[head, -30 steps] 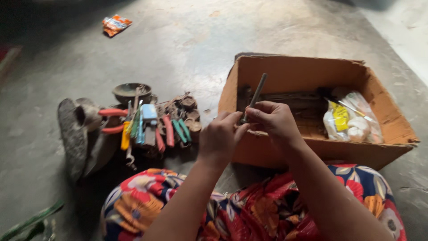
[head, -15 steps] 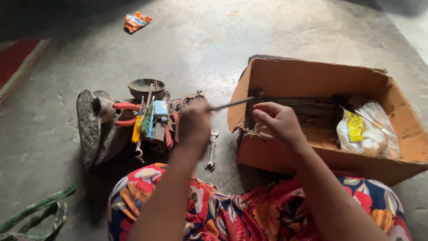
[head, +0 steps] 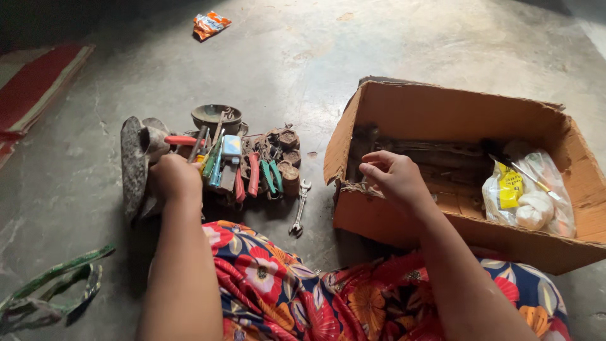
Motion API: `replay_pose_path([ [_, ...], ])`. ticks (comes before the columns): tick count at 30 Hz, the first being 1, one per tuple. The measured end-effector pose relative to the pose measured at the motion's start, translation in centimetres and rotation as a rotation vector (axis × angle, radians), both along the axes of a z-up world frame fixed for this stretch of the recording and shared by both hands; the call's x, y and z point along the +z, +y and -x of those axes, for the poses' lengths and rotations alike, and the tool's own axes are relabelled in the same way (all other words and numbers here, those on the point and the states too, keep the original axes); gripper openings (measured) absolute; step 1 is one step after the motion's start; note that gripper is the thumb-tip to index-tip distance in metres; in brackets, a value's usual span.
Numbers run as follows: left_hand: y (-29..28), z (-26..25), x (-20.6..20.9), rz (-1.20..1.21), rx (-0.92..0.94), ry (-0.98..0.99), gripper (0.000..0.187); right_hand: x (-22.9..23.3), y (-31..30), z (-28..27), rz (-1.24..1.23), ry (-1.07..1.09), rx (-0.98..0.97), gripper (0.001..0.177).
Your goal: The person sits on the floor and sorts tools from a cardboard box, placing pliers, wrenches, screwdrivers, and other hardware onto the floor in a growing pile.
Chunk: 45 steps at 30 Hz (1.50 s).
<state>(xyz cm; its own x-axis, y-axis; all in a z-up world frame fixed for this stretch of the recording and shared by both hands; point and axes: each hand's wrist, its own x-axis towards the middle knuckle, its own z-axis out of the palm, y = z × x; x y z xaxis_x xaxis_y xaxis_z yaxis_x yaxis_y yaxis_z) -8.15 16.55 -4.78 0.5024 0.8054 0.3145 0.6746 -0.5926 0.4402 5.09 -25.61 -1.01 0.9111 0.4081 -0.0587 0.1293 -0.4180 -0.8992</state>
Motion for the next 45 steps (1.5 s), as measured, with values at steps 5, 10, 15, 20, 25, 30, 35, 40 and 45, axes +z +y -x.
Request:
replay_pose_path([
  [5, 1.2, -1.0, -2.5, -0.026, 0.029, 0.036, 0.023, 0.2, -0.3, 0.6, -0.083, 0.053, -0.003, 0.033],
  [10, 0.0, -1.9, -2.4, -0.016, 0.062, 0.134, 0.017, 0.0, -0.3, 0.7, -0.049, 0.022, -0.008, 0.033],
  [15, -0.7, -2.1, -2.0, 0.002, 0.099, 0.207, 0.014, -0.2, -0.3, 0.7, -0.034, -0.005, -0.016, 0.033],
  [20, -1.0, -2.3, -1.9, 0.038, 0.153, 0.316, 0.015, -0.1, -0.4, 0.8, -0.022, -0.006, -0.014, 0.033],
  [25, -0.8, -2.3, -1.7, 0.117, 0.181, 0.402, 0.019, 0.0, -0.1, 0.7, -0.037, 0.01, -0.018, 0.033],
  [30, -1.3, -2.6, -1.3, 0.151, 0.191, 0.417, 0.021, -0.2, -0.1, 0.5, -0.035, 0.016, -0.022, 0.033],
  [35, -3.9, -2.0, 1.2, 0.078, 0.102, 0.388, 0.016, -0.4, -0.2, 0.2, -0.039, 0.021, -0.018, 0.033],
  [40, -9.8, -2.6, 3.9, 0.03, -0.181, 0.202, 0.033, 0.0, -0.7, -2.5, 0.184, -0.093, 0.025, 0.034],
  [45, -13.1, -4.3, 5.1, 0.011, -0.395, -0.019, 0.037, 1.0, -2.6, -8.3, 0.496, -0.146, -0.043, 0.034],
])
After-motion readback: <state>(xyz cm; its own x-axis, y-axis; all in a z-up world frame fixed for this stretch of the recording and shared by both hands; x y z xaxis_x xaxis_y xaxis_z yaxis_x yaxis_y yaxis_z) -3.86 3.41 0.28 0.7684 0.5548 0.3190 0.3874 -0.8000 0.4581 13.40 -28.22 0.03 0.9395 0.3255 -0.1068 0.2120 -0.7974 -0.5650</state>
